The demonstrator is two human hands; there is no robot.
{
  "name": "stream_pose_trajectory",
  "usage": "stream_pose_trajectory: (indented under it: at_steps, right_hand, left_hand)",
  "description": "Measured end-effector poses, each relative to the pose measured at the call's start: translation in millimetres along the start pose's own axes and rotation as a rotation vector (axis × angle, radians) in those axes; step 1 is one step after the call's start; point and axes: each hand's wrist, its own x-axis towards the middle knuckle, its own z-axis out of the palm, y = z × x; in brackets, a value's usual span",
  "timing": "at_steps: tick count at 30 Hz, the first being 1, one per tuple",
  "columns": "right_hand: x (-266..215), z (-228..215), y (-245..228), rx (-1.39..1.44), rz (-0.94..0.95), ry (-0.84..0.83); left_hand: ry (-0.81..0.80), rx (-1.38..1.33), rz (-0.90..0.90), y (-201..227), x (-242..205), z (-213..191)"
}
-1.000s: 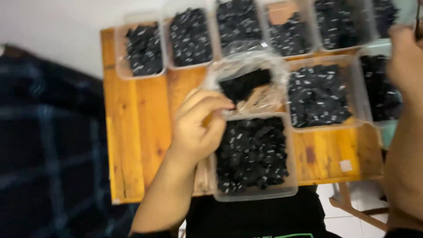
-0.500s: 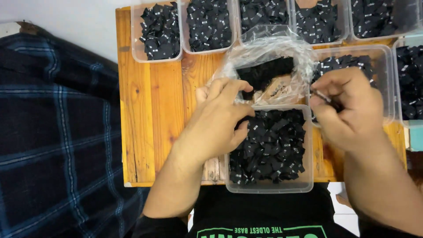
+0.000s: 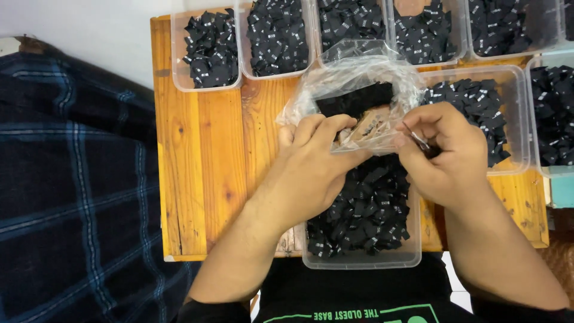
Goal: Assembling small black plastic clips by joining two components together by hand and using a small tool.
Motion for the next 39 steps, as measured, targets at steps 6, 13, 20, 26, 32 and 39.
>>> stream_pose_trajectory:
  at_steps: [6,13,20,26,32,39]
  right_hand:
    - [-0.4,2.6,4.0,0.170,-0.009,0.047]
    - [0.4,-0.3,0.5,0.151,-0.029,0.020]
    - [4.4,-2.3,-6.0,0.182,-0.097,-0.056]
    - [3.4,-5.7,-7.0,0.098,-0.161,-0.082]
    - [3.7,-9.0,-14.9,0.130,-0.069,-0.254]
    - [3.2,-3.6,-20.9,0.162,-0.111,-0.317]
  left_hand:
    - [-0.017,0.019,0.032,-0.5,2.6,4.3]
    - [0.040,0.100,0.043,0.1,4.3,12.0]
    - [-0.058,-0.065,-0.012,-1.6,5.2,4.8]
    - [0.054,-0.180,-0.013,-4.8,-1.7,-7.0]
    - [0.224,-0.435,0.073,-0.2,-5.7,-10.9]
    - [0.286,-0.495,0.078,3.2,-8.7,-3.2]
